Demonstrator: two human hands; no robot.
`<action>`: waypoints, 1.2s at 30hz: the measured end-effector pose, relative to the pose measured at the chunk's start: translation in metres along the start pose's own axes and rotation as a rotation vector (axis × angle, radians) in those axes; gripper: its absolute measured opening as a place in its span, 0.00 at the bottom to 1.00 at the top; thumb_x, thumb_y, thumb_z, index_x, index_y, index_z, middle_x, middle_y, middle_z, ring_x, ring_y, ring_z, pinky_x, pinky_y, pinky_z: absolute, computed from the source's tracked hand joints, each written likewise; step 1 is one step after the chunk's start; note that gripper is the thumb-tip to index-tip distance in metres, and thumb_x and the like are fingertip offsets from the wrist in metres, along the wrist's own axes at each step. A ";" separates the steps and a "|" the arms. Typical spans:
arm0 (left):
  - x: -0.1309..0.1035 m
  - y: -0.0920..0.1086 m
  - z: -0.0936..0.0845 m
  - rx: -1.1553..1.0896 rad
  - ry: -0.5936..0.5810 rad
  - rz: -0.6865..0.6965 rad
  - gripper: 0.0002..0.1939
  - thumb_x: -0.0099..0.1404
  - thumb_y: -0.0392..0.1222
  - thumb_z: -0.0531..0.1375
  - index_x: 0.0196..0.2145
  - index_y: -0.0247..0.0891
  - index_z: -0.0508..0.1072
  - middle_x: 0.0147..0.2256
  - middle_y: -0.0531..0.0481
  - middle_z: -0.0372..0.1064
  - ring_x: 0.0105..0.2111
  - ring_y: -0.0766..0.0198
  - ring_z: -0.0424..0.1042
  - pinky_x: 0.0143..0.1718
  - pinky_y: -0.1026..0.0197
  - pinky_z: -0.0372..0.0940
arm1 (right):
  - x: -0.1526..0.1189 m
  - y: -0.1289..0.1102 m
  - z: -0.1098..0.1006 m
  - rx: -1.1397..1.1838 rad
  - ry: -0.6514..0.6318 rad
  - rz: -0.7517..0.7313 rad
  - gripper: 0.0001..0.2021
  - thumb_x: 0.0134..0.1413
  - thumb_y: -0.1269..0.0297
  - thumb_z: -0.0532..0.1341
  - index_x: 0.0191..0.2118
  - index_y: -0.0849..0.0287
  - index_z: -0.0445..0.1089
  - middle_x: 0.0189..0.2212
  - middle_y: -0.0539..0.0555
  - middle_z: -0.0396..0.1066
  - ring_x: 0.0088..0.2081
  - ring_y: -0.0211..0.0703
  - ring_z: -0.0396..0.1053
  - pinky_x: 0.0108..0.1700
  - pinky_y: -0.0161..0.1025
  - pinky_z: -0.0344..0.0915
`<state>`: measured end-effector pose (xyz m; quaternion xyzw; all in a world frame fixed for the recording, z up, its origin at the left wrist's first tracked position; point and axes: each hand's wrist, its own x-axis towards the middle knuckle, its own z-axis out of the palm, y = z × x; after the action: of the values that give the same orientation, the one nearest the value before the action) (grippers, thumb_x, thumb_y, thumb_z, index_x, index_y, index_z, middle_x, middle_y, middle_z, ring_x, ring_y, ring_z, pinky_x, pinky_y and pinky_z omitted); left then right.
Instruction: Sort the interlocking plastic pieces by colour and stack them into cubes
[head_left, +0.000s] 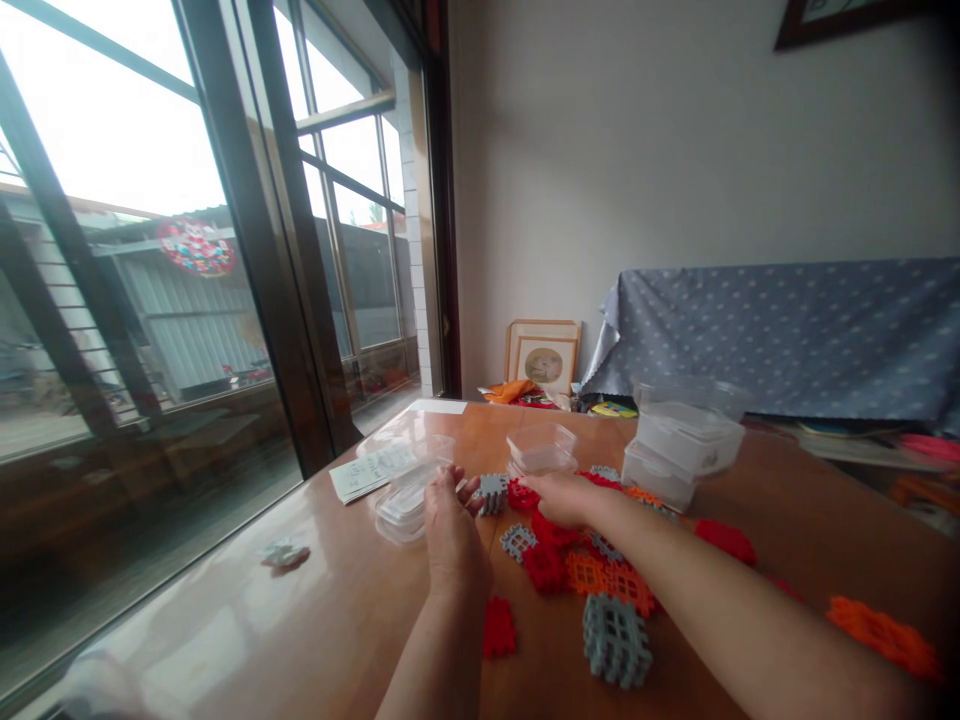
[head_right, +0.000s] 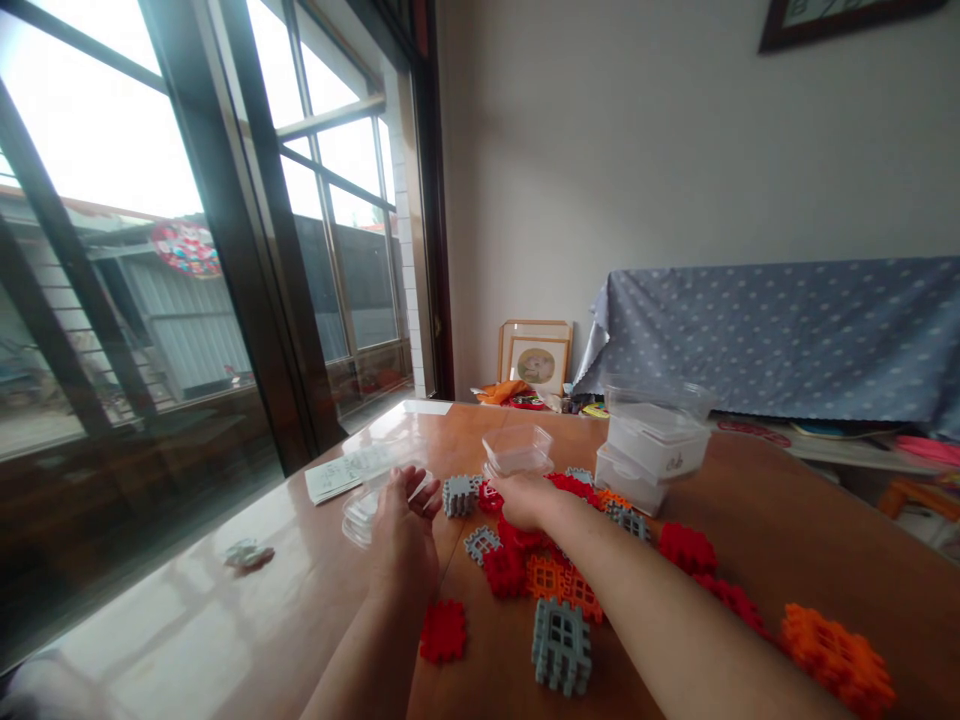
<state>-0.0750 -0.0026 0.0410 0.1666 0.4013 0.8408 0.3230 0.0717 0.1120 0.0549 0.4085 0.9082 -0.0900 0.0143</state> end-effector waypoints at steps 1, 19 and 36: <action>0.000 -0.001 0.000 0.007 -0.004 -0.002 0.21 0.66 0.59 0.59 0.45 0.39 0.71 0.47 0.44 0.70 0.39 0.62 0.75 0.37 0.61 0.67 | 0.003 0.000 0.002 0.006 -0.003 0.000 0.29 0.52 0.70 0.61 0.61 0.49 0.68 0.58 0.58 0.72 0.55 0.52 0.71 0.56 0.44 0.63; -0.013 0.000 0.006 0.059 -0.126 -0.033 0.24 0.65 0.61 0.58 0.46 0.38 0.72 0.47 0.42 0.72 0.37 0.62 0.75 0.34 0.62 0.65 | -0.059 0.003 -0.009 -0.080 0.023 0.067 0.16 0.55 0.69 0.55 0.44 0.51 0.78 0.45 0.58 0.79 0.47 0.56 0.75 0.43 0.43 0.64; -0.007 0.005 0.001 0.129 -0.104 0.061 0.25 0.65 0.62 0.57 0.46 0.37 0.72 0.47 0.42 0.72 0.37 0.61 0.75 0.35 0.60 0.64 | -0.108 -0.103 -0.005 -0.290 -0.199 -0.128 0.10 0.48 0.73 0.65 0.35 0.53 0.81 0.36 0.61 0.81 0.42 0.59 0.77 0.45 0.49 0.66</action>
<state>-0.0713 -0.0089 0.0455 0.2428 0.4319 0.8129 0.3062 0.0672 -0.0344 0.0864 0.3324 0.9299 0.0010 0.1571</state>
